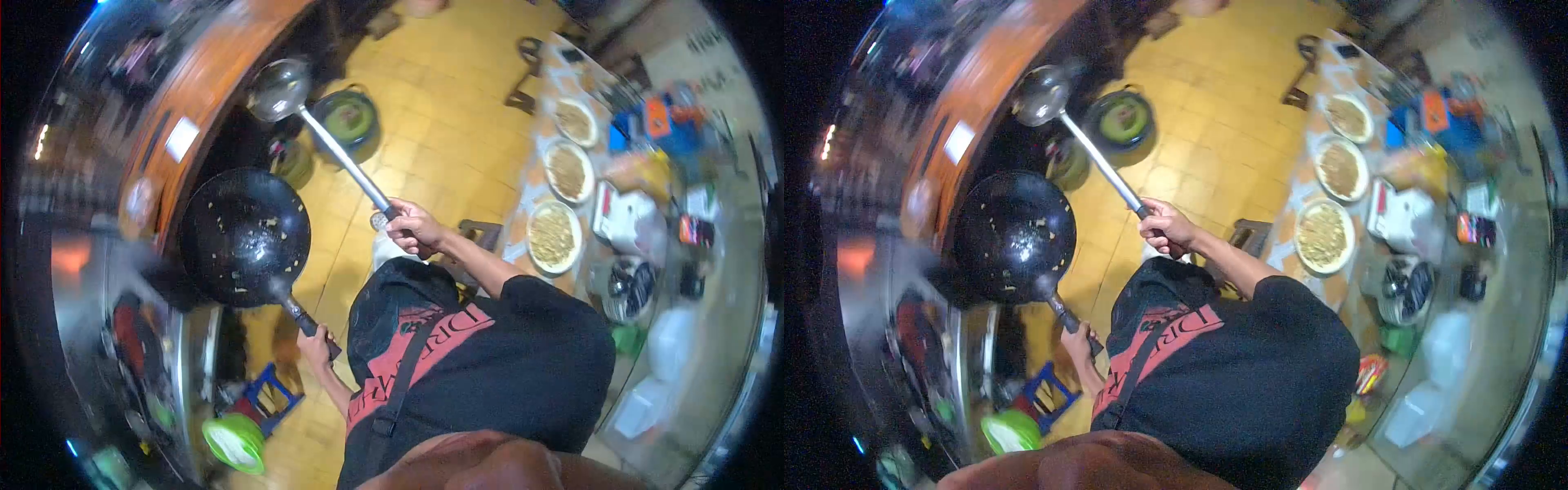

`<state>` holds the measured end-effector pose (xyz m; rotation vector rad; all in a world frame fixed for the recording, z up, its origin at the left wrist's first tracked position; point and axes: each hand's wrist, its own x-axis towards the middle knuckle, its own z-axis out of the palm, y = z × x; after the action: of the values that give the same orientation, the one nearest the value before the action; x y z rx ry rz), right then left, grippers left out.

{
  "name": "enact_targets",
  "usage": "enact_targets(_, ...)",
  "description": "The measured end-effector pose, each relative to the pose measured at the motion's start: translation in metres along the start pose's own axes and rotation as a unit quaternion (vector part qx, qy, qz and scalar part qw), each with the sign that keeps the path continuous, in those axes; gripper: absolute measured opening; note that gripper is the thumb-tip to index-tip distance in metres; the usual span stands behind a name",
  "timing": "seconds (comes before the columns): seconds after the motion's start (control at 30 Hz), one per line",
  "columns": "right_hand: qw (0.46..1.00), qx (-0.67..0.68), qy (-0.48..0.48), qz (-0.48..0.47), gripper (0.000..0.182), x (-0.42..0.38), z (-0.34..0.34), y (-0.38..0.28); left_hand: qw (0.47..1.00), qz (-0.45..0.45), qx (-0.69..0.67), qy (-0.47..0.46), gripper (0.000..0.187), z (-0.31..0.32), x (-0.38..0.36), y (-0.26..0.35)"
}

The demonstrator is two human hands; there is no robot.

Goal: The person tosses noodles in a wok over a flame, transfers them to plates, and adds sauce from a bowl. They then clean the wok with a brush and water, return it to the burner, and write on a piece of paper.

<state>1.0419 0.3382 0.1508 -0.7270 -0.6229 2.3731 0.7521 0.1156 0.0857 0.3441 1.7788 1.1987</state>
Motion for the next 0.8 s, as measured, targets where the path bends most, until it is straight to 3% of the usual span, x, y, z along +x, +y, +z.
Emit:
enact_targets(0.07, 0.992, -0.091, -0.040, 0.076, 0.058, 0.034, 0.051, 0.028, 0.996, 0.016, -0.022, 0.079, 0.013, -0.046, -0.012, -0.010)
enact_targets(0.13, 0.969, -0.196, -0.092, 0.116, 0.060, 0.071, 0.079, 0.044, 0.991, 0.014, -0.101, 0.084, 0.012, -0.070, 0.004, -0.037)
enact_targets(0.2, 0.940, -0.280, -0.147, 0.127, 0.060, 0.119, 0.140, 0.106, 0.981, 0.023, -0.148, 0.123, 0.012, -0.147, 0.000, -0.033)
enact_targets(0.33, 0.906, -0.349, -0.202, 0.127, 0.059, 0.185, 0.281, 0.234, 0.958, 0.034, -0.177, 0.225, 0.012, -0.316, -0.020, -0.018)
enact_targets(0.4, 0.903, -0.339, -0.223, 0.143, 0.059, 0.225, 0.313, 0.250, 0.951, 0.023, -0.162, 0.263, 0.012, -0.354, -0.011, 0.007)
enact_targets(0.47, 0.894, -0.341, -0.252, 0.144, 0.057, 0.262, 0.355, 0.286, 0.944, 0.059, -0.197, 0.260, 0.012, -0.403, -0.004, 0.011)
enact_targets(0.6, 0.877, -0.351, -0.279, 0.171, 0.056, 0.336, 0.474, 0.359, 0.945, 0.048, -0.167, 0.279, 0.010, -0.543, 0.020, 0.043)
enact_targets(0.7, 0.861, -0.367, -0.300, 0.182, 0.050, 0.370, 0.532, 0.399, 0.932, 0.037, -0.242, 0.267, 0.009, -0.607, 0.051, 0.044)
enact_targets(0.8, 0.877, -0.333, -0.241, 0.249, 0.039, 0.408, 0.577, 0.451, 0.939, 0.039, -0.257, 0.225, 0.011, -0.675, 0.093, 0.062)
